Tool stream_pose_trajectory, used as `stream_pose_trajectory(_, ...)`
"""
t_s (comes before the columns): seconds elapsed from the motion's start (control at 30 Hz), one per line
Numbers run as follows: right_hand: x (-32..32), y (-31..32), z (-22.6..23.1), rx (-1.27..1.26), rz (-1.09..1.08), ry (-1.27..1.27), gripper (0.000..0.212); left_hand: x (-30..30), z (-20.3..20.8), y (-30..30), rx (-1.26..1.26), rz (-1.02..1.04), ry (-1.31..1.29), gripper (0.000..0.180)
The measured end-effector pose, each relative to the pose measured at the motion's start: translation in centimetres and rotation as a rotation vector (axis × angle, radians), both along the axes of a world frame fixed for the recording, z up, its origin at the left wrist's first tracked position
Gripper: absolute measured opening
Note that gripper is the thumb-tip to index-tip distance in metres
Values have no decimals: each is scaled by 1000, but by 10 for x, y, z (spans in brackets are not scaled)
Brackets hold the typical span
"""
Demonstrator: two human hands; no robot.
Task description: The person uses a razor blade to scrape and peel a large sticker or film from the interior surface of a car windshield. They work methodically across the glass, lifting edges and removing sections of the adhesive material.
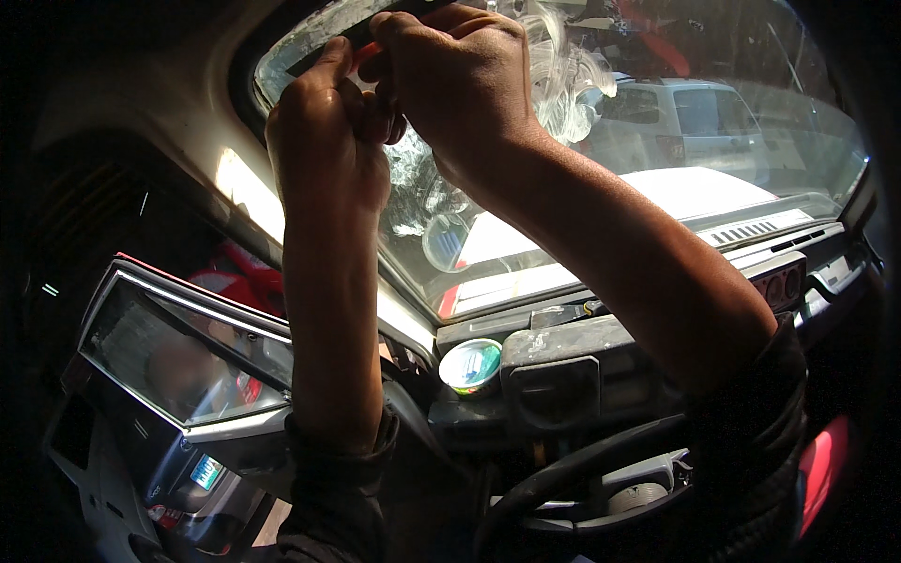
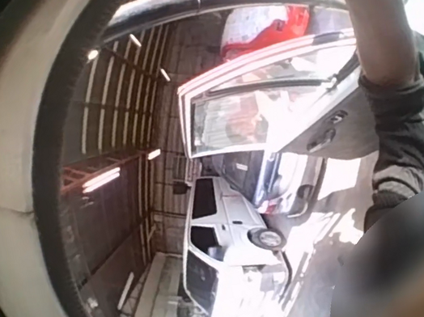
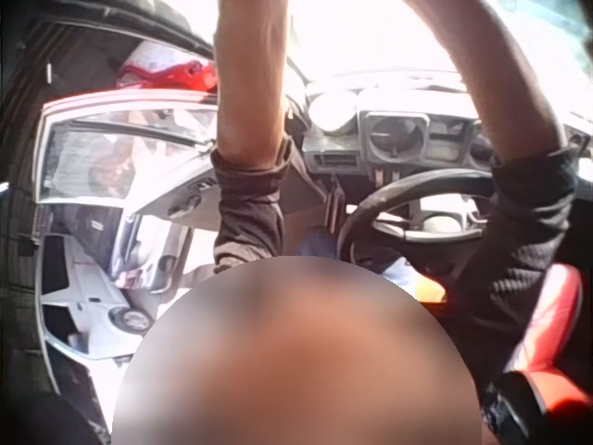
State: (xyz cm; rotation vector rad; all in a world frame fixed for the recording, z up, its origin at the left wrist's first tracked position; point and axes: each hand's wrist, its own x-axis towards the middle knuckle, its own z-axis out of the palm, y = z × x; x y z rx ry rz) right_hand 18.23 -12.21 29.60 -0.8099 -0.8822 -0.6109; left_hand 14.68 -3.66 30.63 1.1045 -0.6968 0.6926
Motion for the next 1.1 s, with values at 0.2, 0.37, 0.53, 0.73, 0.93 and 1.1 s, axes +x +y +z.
stream_pose_trajectory(0.2, -2, 0, 0, 3, 17, -21, 17, 1, 0, 3, 18, -16, -43, 22)
stream_pose_trajectory(0.37, -5, 1, 2, 0, -10, 11, 17, -1, 1, 2, 7, -13, -27, 21)
stream_pose_trajectory(0.53, -6, 0, 3, -3, -4, -1, 17, -2, 4, 2, 7, 22, 2, 21)
stream_pose_trajectory(0.73, -7, 0, 4, -4, 19, -16, 16, 2, 6, 8, 69, -25, -8, 20)
stream_pose_trajectory(0.93, -6, -1, 7, -11, 24, -31, 16, 7, 7, 13, 90, -77, -20, 20)
stream_pose_trajectory(1.1, -16, 1, 11, -10, 34, -48, 15, 6, 11, 14, 114, -127, -7, 19)
